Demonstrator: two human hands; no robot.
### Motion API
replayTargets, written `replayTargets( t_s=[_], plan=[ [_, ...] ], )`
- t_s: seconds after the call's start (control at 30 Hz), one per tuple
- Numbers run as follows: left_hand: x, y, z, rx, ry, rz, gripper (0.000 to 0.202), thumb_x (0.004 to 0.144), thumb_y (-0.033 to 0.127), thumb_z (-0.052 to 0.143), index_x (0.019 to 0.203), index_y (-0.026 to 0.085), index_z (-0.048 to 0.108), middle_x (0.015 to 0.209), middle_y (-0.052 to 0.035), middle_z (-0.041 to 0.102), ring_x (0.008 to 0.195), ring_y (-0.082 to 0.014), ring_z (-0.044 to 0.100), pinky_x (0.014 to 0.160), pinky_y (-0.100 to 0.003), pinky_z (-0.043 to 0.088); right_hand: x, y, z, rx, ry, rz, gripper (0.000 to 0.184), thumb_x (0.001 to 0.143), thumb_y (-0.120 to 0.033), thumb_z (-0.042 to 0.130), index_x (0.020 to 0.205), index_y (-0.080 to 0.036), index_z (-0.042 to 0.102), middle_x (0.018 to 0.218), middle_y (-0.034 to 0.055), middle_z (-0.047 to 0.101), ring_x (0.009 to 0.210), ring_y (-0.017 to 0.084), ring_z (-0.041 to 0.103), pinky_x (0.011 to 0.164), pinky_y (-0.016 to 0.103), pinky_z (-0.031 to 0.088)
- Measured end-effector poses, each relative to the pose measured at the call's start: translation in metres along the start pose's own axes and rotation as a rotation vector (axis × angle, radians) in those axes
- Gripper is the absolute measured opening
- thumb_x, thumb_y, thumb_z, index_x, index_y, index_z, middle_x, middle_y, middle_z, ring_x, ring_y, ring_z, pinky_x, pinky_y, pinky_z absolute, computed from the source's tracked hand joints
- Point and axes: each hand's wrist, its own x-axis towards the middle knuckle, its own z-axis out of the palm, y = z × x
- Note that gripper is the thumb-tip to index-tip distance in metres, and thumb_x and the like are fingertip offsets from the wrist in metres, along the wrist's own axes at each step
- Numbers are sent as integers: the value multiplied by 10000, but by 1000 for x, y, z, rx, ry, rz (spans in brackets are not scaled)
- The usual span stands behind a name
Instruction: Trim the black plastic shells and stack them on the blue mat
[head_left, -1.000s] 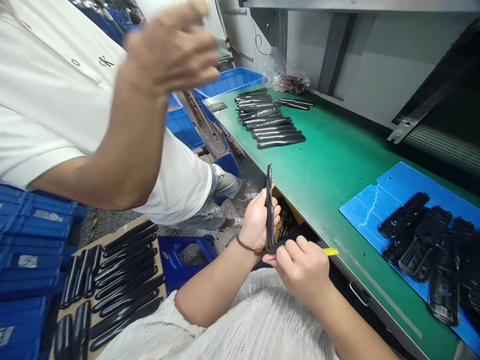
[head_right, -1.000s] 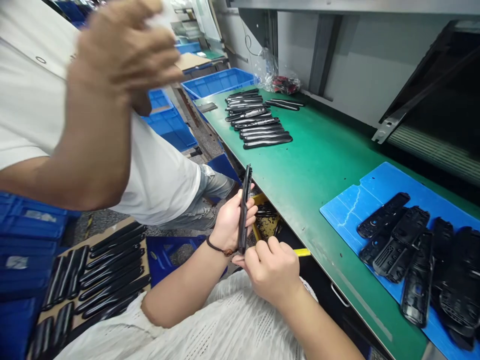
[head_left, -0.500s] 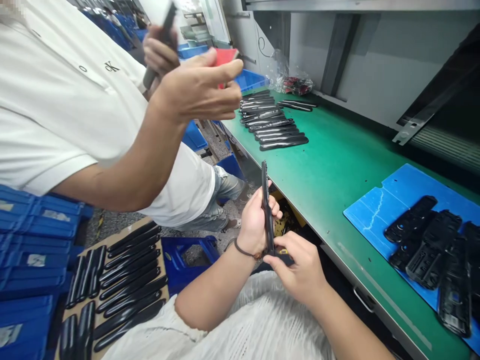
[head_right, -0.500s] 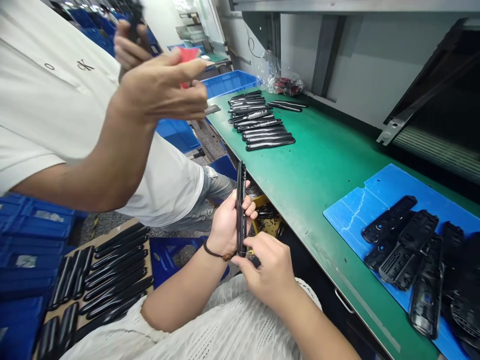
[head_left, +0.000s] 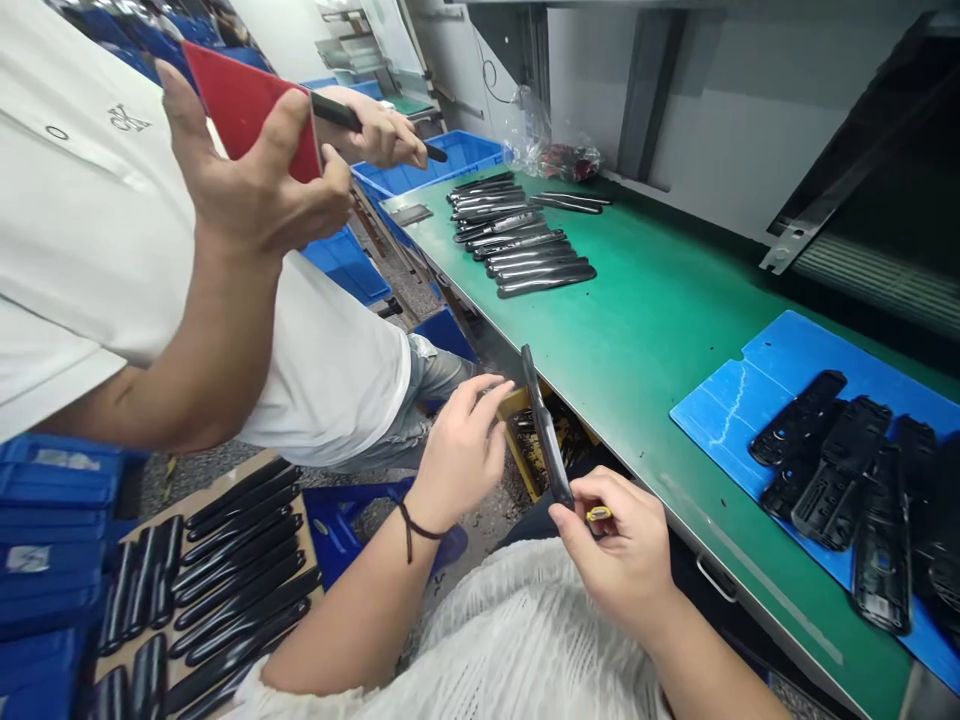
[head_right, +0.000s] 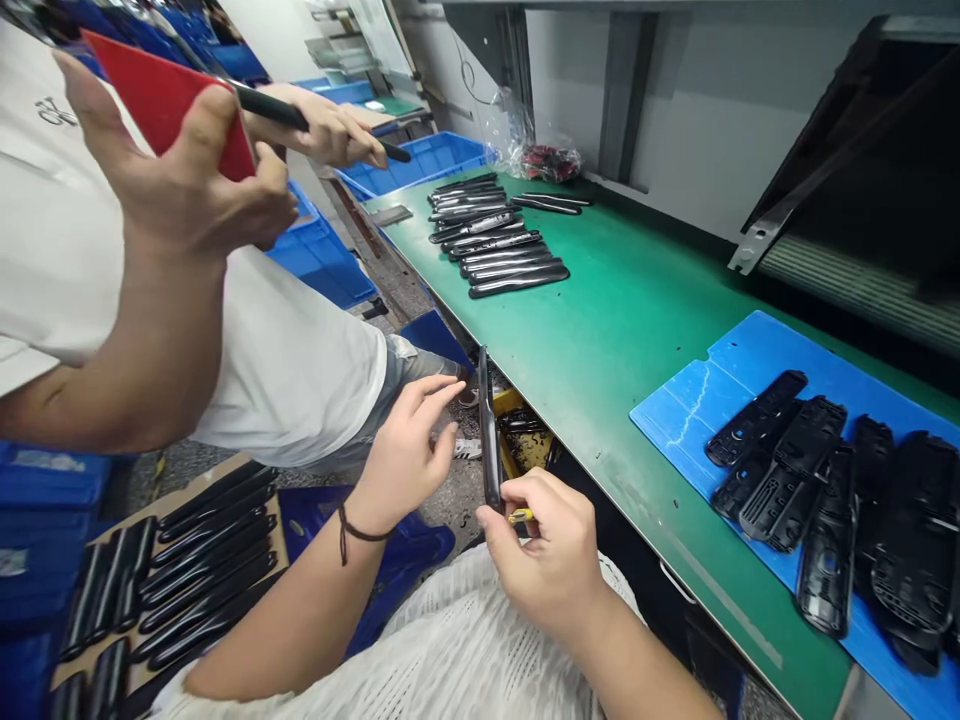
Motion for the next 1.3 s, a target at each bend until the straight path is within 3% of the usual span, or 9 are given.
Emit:
replayTargets(
  t_s=[0.07,0.17,0.23,0.3,0.37,0.53,0.77,1.07,1.3],
  plan=[
    [3,22,-1,-81,28,192,442,947,222,546,1381,217,629,1387,-166,619,1347,-336,537,1172,-527,377,0,-4,-1,11,-42,4,101,945,-242,681,875,-216,613,716,-31,542,595,100,483,511,235,364],
    [10,36,7,-303,-57,374,301,995,328,446,999,229,730,939,-123,728,996,-308,662,1098,-536,397,-1,-13,-5,20,-110,12,150,949,-286,704,865,-221,597,707,-36,553,592,101,488,515,235,373],
    [13,35,16,-410,-73,355,409,1007,377,382,722,246,643,645,-72,596,682,-252,565,945,-493,450,-2,-19,-12,-46,-156,2,160,969,-359,695,950,-224,613,754,-20,597,633,121,528,553,251,410],
    [15,32,23,-478,-88,283,461,993,444,383,600,260,538,556,-51,483,568,-227,430,774,-437,433,-1,-23,-23,-191,-202,-73,244,1015,-432,622,1117,-210,614,852,23,644,725,159,572,625,286,444],
    [17,32,25,-510,-148,241,454,963,482,420,571,266,496,549,-51,452,555,-225,383,685,-403,371,1,-25,-33,-361,-260,-189,337,1049,-486,537,1188,-187,604,872,46,634,760,184,553,653,316,414],
    [22,39,22,-516,-283,292,399,910,442,465,549,271,475,544,-49,426,549,-223,337,648,-389,310,8,-23,-42,-566,-345,-289,483,1004,-657,514,924,-191,615,749,7,527,677,163,417,596,331,252],
    [20,40,23,-470,-270,367,379,930,371,436,570,259,477,545,-49,453,533,-213,364,626,-384,302,13,-18,-35,-644,-341,-342,545,1048,-647,428,737,-209,523,700,2,512,648,153,349,598,340,198],
    [13,46,33,-582,-17,387,390,1028,265,369,652,208,458,560,-10,439,530,-161,364,591,-338,286,3,-13,-29,-815,-70,-524,570,1075,-602,368,695,-208,527,622,8,424,658,177,281,613,369,138],
    [-5,59,42,-661,-54,54,517,1095,370,330,637,181,476,583,-14,477,556,-135,434,595,-310,316,-2,0,-21,-904,121,-607,475,1060,-555,474,832,-170,635,632,18,487,662,170,332,612,367,155]
  ],
)
